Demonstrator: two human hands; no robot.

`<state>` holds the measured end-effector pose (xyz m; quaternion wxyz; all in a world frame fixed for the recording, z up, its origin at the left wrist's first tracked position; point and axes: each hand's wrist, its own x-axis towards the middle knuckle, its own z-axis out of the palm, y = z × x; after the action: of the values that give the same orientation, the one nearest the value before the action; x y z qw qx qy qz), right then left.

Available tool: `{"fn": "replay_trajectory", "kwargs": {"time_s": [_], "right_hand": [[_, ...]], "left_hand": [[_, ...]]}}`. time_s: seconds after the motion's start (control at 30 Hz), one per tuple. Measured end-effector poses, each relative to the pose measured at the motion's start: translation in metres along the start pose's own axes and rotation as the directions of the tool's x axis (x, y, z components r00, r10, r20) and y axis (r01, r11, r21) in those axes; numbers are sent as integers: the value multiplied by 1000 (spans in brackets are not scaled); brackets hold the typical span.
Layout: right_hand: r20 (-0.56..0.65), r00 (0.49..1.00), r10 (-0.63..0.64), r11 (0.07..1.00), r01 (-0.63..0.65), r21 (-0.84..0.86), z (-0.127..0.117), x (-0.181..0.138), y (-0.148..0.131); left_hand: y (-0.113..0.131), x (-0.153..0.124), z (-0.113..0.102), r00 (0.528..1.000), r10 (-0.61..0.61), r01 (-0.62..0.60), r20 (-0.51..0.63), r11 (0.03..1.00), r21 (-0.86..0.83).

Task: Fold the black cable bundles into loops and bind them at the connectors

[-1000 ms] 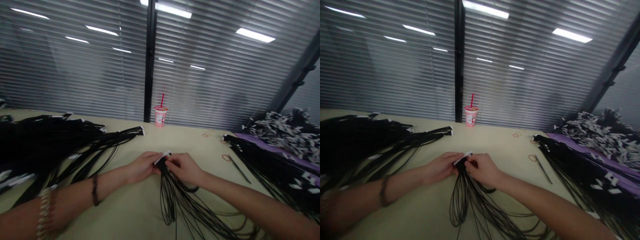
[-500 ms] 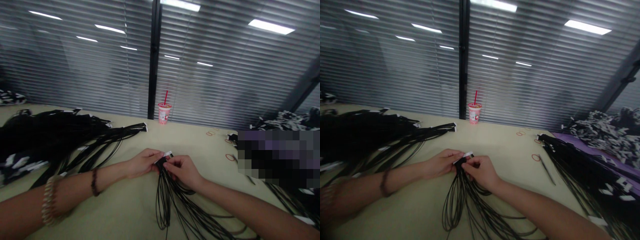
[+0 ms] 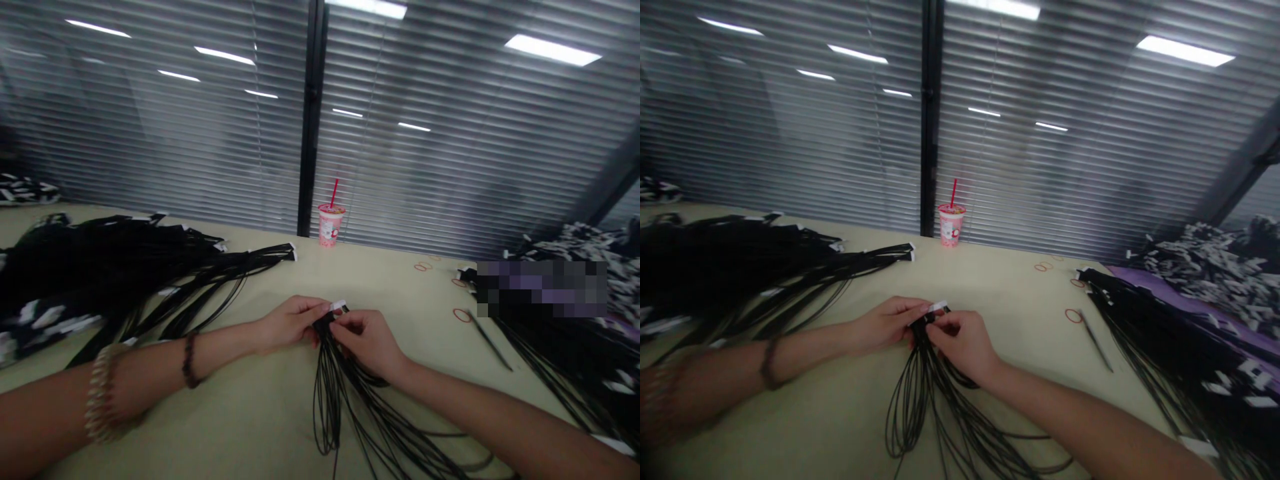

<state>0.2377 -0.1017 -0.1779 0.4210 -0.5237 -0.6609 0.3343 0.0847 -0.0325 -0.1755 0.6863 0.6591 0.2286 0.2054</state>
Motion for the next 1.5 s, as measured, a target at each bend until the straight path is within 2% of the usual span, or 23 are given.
{"fn": "replay_trajectory", "kwargs": {"time_s": [0.17,0.53,0.67,0.77,0.9,0.97,1.07,1.13,1.2,1.27,1.37,1.5], "right_hand": [[26,999,26,1000,-26,-2,-1,0,0],[14,999,-40,999,40,-35,1,0,5],[14,999,-31,999,31,-14,-1,1,2],[152,985,79,992,-92,84,-10,3,-7],[453,874,178,941,-285,181,-37,6,-30],[511,846,151,897,-335,289,-57,8,-43],[418,908,24,837,-247,488,-90,7,-62],[242,966,-87,801,-77,593,-112,4,-72],[51,986,-159,786,96,610,-129,2,-80],[-114,975,-190,799,220,559,-139,2,-85],[-298,931,-210,821,333,464,-145,6,-84],[-386,889,-246,824,401,400,-147,18,-73]], "left_hand": [[0,-1,0,1000,7,-7,-1,999,49],[3,-2,0,1000,14,-15,11,997,75],[2,-1,1,999,3,1,-36,993,117],[5,-3,5,999,-22,28,-46,992,126],[6,-3,7,998,-39,44,-53,995,92],[4,-2,5,995,-44,49,-85,997,62],[0,1,2,990,-49,50,-135,999,9],[-1,1,2,986,-53,53,-156,999,-8],[0,1,3,984,-67,65,-166,998,-17],[3,0,5,980,-92,88,-177,996,-32],[8,-2,7,967,-147,131,-208,987,-90],[9,-2,7,953,-176,146,-246,980,-137]]}}
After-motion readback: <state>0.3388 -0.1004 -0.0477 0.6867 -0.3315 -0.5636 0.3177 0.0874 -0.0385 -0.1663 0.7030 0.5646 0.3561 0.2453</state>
